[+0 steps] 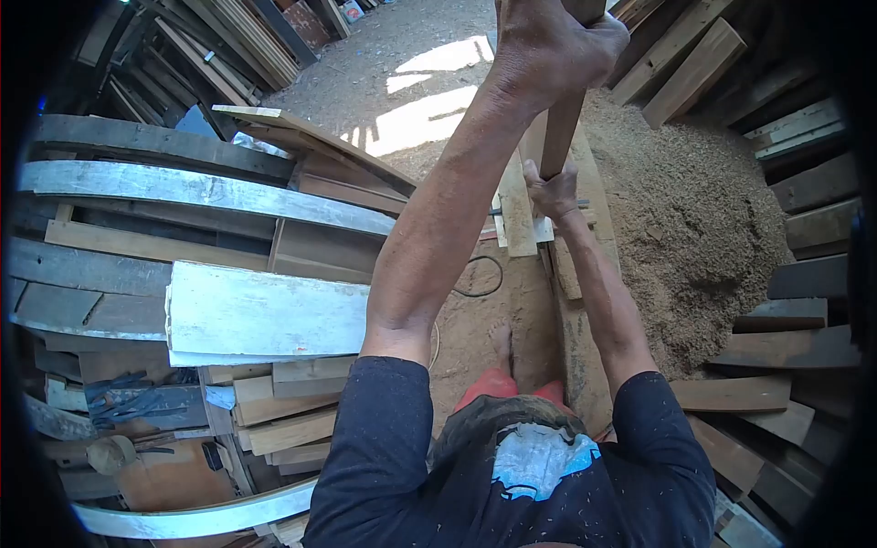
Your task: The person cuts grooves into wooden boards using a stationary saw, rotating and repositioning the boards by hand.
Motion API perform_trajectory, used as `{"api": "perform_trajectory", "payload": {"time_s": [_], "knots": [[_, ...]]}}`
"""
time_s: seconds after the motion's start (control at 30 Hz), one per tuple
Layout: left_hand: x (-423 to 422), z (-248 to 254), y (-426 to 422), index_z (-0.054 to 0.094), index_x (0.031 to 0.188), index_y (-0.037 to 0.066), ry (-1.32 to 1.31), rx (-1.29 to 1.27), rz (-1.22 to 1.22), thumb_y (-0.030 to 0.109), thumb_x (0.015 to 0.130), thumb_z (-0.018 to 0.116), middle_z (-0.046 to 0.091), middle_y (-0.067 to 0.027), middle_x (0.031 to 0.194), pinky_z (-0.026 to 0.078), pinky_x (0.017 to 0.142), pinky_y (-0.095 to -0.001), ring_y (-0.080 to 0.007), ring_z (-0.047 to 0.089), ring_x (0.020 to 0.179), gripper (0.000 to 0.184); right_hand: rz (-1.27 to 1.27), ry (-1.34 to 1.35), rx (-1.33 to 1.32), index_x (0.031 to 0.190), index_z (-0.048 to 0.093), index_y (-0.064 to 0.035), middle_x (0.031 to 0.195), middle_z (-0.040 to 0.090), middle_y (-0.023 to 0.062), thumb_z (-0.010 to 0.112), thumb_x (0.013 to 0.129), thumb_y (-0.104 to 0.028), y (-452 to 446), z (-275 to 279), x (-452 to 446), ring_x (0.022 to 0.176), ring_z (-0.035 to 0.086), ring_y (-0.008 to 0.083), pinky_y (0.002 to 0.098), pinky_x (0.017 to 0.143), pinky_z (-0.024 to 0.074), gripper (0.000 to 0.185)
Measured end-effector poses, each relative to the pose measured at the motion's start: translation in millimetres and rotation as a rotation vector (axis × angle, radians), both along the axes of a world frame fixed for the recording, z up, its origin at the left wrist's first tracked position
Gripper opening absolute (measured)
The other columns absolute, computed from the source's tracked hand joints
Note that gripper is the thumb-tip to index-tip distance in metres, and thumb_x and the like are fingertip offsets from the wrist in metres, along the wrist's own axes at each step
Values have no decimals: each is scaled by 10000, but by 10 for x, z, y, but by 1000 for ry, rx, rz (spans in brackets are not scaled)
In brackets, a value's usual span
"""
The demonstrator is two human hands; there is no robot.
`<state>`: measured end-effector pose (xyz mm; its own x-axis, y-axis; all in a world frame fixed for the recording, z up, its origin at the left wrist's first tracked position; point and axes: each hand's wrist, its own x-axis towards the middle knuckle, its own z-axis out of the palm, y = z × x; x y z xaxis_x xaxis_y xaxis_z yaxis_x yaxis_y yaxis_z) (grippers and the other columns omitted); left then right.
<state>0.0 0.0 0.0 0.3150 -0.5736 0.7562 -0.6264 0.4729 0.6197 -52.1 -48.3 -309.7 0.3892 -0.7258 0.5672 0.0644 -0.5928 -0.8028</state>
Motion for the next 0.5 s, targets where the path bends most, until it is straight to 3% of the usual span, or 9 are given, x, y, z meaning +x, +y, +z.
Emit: {"api": "perform_trajectory", "payload": {"time_s": [0.07, 0.17, 0.27, 0.37, 0.5], "knots": [[-44, 89, 85, 425, 1378, -34, 114, 79, -70, 32, 760, 676, 625, -137, 864, 563, 580, -344, -202, 666, 677, 670, 9, -71, 93, 877, 614, -19, 806, 618, 143, 675, 789, -41, 42, 81, 5, 668, 646, 279, 403, 639, 526, 109], [-88, 148, 95, 461, 1330, -42, 168, 276, -14, 32, 760, 679, 624, -105, 798, 554, 547, -333, -190, 651, 620, 615, 3, -46, 103, 880, 612, -19, 791, 613, 128, 674, 787, -32, 44, -7, 48, 671, 645, 261, 394, 643, 526, 113], [14, 12, -24, 479, 1305, -45, 139, 150, -55, 33, 763, 679, 628, -99, 785, 554, 546, -330, -187, 651, 613, 583, 5, -72, 80, 871, 609, -20, 771, 612, 118, 679, 787, -35, 28, 15, 68, 661, 645, 248, 386, 633, 525, 110], [25, 45, -42, 480, 1305, -48, 140, 246, -7, 33, 765, 677, 634, -109, 795, 558, 553, -330, -188, 656, 621, 580, 0, -14, 90, 845, 607, -23, 756, 616, 110, 684, 793, -43, -7, 55, 66, 647, 644, 233, 384, 618, 525, 95], [12, 66, -68, 478, 1297, -54, 105, 179, 14, 38, 761, 678, 636, -111, 799, 561, 562, -331, -188, 656, 626, 580, -5, -44, 89, 822, 604, -26, 746, 615, 102, 689, 801, -52, -41, 42, 104, 636, 640, 221, 380, 606, 523, 91]]}}
